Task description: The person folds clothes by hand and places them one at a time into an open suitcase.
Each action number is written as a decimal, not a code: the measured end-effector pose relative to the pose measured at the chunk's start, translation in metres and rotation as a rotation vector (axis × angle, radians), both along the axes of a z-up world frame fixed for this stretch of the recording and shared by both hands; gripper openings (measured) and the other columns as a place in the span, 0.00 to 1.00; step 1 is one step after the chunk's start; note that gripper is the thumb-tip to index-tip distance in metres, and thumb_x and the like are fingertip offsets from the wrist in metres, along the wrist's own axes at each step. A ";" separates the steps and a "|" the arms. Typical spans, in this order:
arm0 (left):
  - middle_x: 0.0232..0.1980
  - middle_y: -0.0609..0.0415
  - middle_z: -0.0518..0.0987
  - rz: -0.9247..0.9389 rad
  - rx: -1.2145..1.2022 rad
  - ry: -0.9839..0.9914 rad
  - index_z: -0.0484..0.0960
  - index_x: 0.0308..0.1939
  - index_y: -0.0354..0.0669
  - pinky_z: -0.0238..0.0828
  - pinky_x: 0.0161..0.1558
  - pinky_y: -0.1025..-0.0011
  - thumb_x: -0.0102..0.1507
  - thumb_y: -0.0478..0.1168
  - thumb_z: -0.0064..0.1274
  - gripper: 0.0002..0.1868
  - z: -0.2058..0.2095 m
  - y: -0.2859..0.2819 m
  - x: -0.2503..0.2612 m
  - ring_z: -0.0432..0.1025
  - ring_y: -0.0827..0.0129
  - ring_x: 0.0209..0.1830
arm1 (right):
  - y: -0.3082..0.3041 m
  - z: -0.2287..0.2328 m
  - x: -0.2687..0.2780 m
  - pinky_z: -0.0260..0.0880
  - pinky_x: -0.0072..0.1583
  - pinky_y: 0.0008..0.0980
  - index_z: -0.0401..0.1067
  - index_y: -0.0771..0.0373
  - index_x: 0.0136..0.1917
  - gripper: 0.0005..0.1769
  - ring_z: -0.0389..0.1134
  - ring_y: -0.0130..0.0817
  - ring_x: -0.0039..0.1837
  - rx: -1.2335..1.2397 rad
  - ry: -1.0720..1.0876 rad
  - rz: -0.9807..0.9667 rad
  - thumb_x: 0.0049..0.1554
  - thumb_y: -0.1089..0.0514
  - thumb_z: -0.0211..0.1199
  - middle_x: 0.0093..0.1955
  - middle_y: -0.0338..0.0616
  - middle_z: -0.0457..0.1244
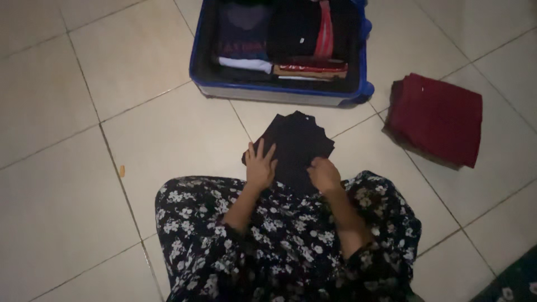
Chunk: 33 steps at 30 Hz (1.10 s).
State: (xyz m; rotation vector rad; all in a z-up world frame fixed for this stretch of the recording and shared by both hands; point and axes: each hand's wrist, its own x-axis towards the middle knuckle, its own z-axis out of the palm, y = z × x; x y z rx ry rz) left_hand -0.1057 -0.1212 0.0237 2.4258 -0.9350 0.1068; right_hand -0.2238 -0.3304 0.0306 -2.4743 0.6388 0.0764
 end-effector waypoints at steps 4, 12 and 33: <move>0.66 0.42 0.72 0.150 -0.081 0.121 0.75 0.63 0.44 0.62 0.70 0.52 0.60 0.37 0.58 0.25 0.006 0.005 0.005 0.66 0.45 0.68 | -0.004 0.017 -0.002 0.69 0.65 0.48 0.73 0.67 0.57 0.27 0.68 0.56 0.64 -0.157 0.375 0.043 0.61 0.41 0.65 0.60 0.61 0.67; 0.52 0.35 0.77 0.345 -0.022 0.402 0.70 0.66 0.40 0.70 0.54 0.51 0.57 0.38 0.59 0.33 0.010 0.015 0.012 0.73 0.41 0.52 | 0.015 0.025 0.011 0.66 0.68 0.46 0.55 0.76 0.71 0.51 0.65 0.60 0.67 0.152 0.410 -0.298 0.51 0.40 0.73 0.65 0.69 0.62; 0.48 0.36 0.84 0.219 -0.595 0.198 0.81 0.54 0.33 0.75 0.50 0.63 0.67 0.45 0.55 0.19 0.189 0.023 0.281 0.81 0.53 0.48 | 0.016 0.172 0.282 0.52 0.74 0.46 0.54 0.75 0.75 0.36 0.53 0.56 0.78 0.315 -0.648 -0.127 0.61 0.60 0.66 0.76 0.70 0.52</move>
